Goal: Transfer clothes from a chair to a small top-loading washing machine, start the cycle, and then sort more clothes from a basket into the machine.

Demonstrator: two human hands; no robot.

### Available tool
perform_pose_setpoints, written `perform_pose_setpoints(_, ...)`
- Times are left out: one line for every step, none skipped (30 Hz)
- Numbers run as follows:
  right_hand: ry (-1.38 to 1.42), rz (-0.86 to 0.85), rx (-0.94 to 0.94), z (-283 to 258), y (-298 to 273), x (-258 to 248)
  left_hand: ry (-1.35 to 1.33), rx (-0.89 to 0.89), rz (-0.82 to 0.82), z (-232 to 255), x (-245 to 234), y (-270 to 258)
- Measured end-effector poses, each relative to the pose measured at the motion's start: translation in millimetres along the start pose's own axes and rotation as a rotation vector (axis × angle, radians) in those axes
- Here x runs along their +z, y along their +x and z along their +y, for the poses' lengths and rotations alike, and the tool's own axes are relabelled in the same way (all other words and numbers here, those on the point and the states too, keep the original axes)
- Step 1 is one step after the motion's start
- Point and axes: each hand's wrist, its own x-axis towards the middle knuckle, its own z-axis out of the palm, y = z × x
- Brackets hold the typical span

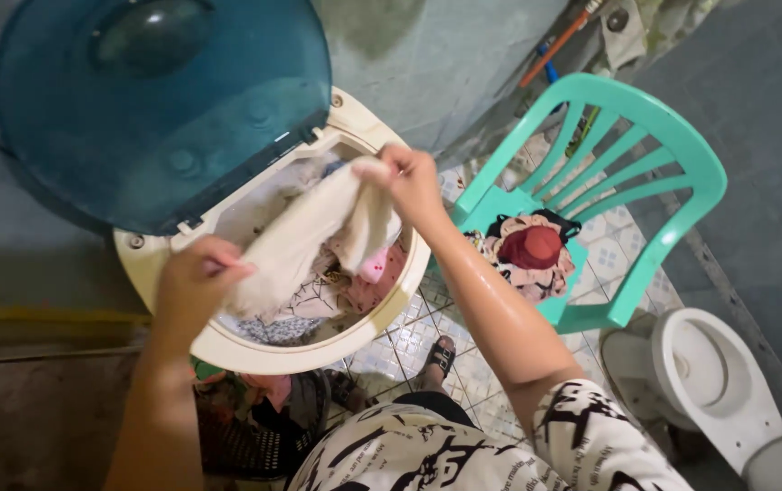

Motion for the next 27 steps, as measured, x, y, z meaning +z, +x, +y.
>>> perform_pose_setpoints(0.001,0.007,0.005,1,-1,-1,0.000,-0.001,-0.009,-2,1,0)
perform_pose_setpoints(-0.097,0.121,0.069,2,0,-2,-0.071,-0.025,0.040,-3,1,1)
perform_pose_setpoints(-0.195,0.235,0.135,3,1,-2,-0.142,-0.049,0.088,-5,1,3)
perform_pose_setpoints(-0.197,0.232,0.141,7,-2,-6,-0.146,-0.055,0.088,-2,5,2)
perform_pose_setpoints(-0.199,-0.075,0.050,12,-4,-10,-0.045,-0.134,-0.041,1,9,0)
perform_pose_setpoints(-0.194,-0.383,-0.047,15,-5,-13,0.059,-0.208,-0.166,4,11,-1)
perform_pose_setpoints(-0.193,-0.385,-0.048,10,-3,-16,0.059,-0.210,-0.163,2,7,-3)
perform_pose_setpoints(-0.324,-0.178,-0.039,5,-3,-21,0.023,-0.210,-0.056,-1,3,-3)
perform_pose_setpoints(-0.453,0.031,-0.029,0,-2,-26,-0.014,-0.210,0.052,-4,0,-2)
perform_pose_setpoints(-0.455,0.032,-0.025,2,-4,-22,-0.016,-0.211,0.048,11,5,-2)
perform_pose_setpoints(-0.455,0.050,0.008,3,-5,-17,-0.046,-0.098,0.140,26,9,-1)
perform_pose_setpoints(-0.454,0.062,0.040,5,-8,-13,-0.076,0.013,0.235,42,14,-3)
perform_pose_setpoints(-0.455,0.056,0.043,14,-8,-15,-0.079,0.008,0.237,48,17,-3)
perform_pose_setpoints(-0.394,-0.114,-0.117,23,-5,-14,-0.018,0.041,0.092,55,17,-1)
perform_pose_setpoints(-0.329,-0.286,-0.274,32,-1,-14,0.044,0.075,-0.053,62,16,1)
perform_pose_setpoints(-0.327,-0.289,-0.273,30,-1,-16,0.044,0.072,-0.051,61,12,3)
perform_pose_setpoints(-0.256,-0.077,-0.150,29,0,-18,-0.100,-0.001,0.167,61,7,4)
perform_pose_setpoints(-0.183,0.135,-0.027,27,3,-21,-0.244,-0.070,0.385,60,2,7)
perform_pose_setpoints(-0.182,0.135,-0.029,18,2,-16,-0.243,-0.069,0.386,57,3,6)
perform_pose_setpoints(-0.280,0.067,-0.022,8,0,-12,-0.163,0.050,0.242,53,6,4)
perform_pose_setpoints(-0.378,-0.001,-0.016,-1,-3,-8,-0.082,0.168,0.098,50,9,2)
perform_pose_setpoints(-0.375,-0.002,-0.014,10,-2,-10,-0.080,0.165,0.098,61,9,0)
perform_pose_setpoints(-0.392,-0.055,-0.011,21,-1,-13,-0.090,0.152,0.174,72,8,-2)
perform_pose_setpoints(-0.412,-0.104,-0.012,31,2,-18,-0.102,0.145,0.248,84,8,0)
perform_pose_setpoints(-0.413,-0.100,-0.015,43,3,-19,-0.102,0.149,0.247,81,8,-1)
perform_pose_setpoints(-0.186,0.018,0.008,55,4,-21,-0.164,0.156,0.279,77,7,-2)
perform_pose_setpoints(0.042,0.136,0.028,67,5,-22,-0.227,0.162,0.310,74,6,-3)
